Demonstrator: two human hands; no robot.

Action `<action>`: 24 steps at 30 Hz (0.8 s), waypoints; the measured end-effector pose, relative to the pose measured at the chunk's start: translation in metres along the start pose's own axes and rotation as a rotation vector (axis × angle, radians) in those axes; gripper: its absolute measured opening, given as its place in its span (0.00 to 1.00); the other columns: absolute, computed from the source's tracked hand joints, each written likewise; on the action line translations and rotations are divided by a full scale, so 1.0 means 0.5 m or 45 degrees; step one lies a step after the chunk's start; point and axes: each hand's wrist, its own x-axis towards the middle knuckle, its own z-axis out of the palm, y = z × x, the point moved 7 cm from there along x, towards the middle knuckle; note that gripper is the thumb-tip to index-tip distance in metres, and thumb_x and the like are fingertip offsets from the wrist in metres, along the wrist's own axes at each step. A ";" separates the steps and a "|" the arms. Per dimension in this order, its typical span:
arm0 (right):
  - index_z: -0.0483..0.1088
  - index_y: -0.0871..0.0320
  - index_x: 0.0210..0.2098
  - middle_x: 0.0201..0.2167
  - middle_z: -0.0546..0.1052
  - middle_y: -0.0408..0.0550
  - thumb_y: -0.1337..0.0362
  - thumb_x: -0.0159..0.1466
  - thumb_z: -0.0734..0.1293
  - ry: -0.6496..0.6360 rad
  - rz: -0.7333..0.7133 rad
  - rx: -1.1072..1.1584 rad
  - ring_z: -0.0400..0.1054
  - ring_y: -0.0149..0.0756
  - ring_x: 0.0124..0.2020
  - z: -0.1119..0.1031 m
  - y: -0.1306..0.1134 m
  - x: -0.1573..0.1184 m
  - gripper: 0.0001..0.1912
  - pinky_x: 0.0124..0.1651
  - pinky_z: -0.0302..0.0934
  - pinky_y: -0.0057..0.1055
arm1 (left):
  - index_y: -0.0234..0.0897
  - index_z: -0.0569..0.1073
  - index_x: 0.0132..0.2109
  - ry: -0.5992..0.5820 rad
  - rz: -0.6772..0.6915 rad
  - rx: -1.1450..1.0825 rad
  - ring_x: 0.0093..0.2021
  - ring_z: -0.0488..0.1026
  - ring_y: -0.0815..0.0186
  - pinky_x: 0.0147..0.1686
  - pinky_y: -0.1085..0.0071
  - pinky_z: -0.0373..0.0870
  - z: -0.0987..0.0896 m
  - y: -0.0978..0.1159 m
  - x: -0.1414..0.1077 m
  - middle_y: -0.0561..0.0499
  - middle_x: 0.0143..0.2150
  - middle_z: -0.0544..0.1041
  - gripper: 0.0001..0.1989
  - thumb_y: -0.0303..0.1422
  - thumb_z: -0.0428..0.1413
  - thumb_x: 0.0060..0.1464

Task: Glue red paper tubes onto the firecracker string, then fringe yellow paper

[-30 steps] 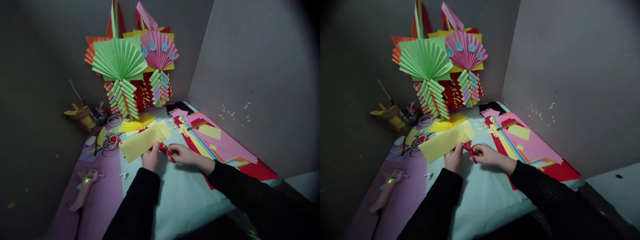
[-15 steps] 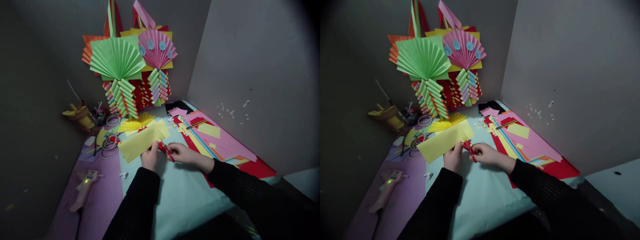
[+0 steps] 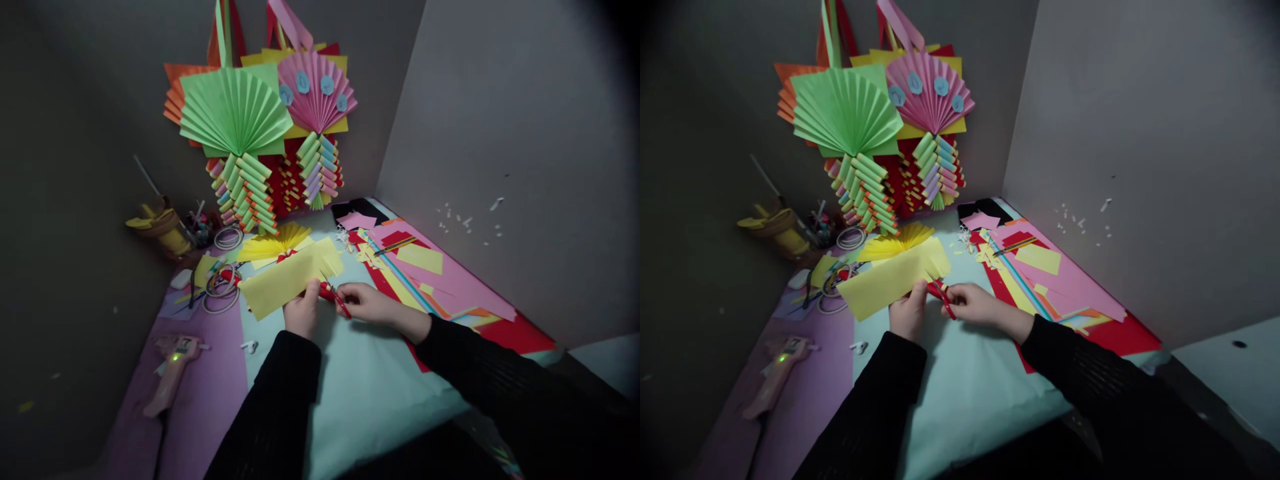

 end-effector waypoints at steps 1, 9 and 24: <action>0.65 0.59 0.23 0.23 0.69 0.41 0.63 0.53 0.67 0.003 -0.005 0.003 0.64 0.29 0.25 -0.001 -0.001 0.000 0.07 0.31 0.58 0.27 | 0.34 0.79 0.34 0.000 -0.003 0.015 0.55 0.71 0.57 0.60 0.65 0.58 0.000 0.001 -0.001 0.43 0.45 0.80 0.10 0.35 0.63 0.46; 0.64 0.58 0.23 0.22 0.69 0.41 0.62 0.53 0.68 0.040 -0.008 0.032 0.64 0.30 0.25 -0.005 0.001 0.002 0.09 0.31 0.59 0.28 | 0.35 0.78 0.31 -0.001 -0.038 0.060 0.56 0.70 0.56 0.61 0.64 0.57 0.001 -0.006 -0.002 0.44 0.45 0.80 0.07 0.35 0.62 0.45; 0.63 0.58 0.23 0.22 0.68 0.40 0.59 0.52 0.70 0.079 0.002 0.046 0.62 0.29 0.25 -0.013 0.008 0.003 0.12 0.30 0.57 0.27 | 0.37 0.78 0.30 -0.060 -0.062 0.072 0.52 0.73 0.57 0.59 0.62 0.60 0.011 -0.003 -0.008 0.46 0.37 0.80 0.06 0.34 0.62 0.45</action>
